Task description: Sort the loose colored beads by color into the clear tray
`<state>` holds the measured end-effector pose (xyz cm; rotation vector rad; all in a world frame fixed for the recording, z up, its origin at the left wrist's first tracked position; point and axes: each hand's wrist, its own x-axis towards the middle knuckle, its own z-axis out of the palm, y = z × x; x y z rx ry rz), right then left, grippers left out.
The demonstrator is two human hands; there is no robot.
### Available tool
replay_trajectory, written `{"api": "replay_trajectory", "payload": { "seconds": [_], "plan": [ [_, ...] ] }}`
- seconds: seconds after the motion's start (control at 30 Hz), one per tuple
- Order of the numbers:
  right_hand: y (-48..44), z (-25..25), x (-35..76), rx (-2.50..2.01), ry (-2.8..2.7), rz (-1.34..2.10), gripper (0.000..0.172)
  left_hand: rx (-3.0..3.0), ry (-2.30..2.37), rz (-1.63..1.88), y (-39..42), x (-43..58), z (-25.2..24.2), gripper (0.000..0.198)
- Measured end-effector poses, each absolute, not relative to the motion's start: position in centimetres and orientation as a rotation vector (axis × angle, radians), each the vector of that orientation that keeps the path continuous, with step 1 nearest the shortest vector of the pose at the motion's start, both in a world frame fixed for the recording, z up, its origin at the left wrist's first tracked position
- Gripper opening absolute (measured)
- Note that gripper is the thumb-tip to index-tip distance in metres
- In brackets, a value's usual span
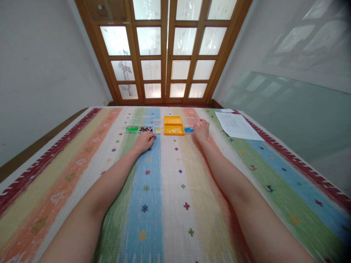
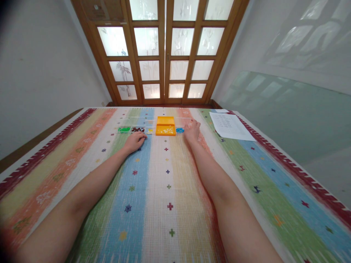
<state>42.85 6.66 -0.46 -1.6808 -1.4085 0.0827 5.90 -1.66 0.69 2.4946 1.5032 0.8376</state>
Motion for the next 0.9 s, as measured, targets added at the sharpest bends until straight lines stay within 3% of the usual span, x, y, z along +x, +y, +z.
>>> {"api": "replay_trajectory", "payload": {
  "seconds": [0.2,0.43,0.6,0.9],
  "plan": [
    [6.1,0.8,42.4,-1.562,-1.549,0.001,0.056,2.48,1.511,0.829,-1.8,6.0,1.0,0.028],
    [5.8,1.5,41.4,-1.542,-1.739,-0.094,0.045,2.479,1.51,0.824,-1.7,6.0,0.8,0.028],
    [5.8,2.0,41.5,-1.504,-1.834,-0.1,0.053,2.49,1.5,0.837,-1.6,5.9,0.5,0.028],
    [4.9,2.3,41.4,-1.635,-1.858,-0.115,0.032,2.503,1.493,0.821,-1.7,5.9,0.7,0.029]
  ]
}}
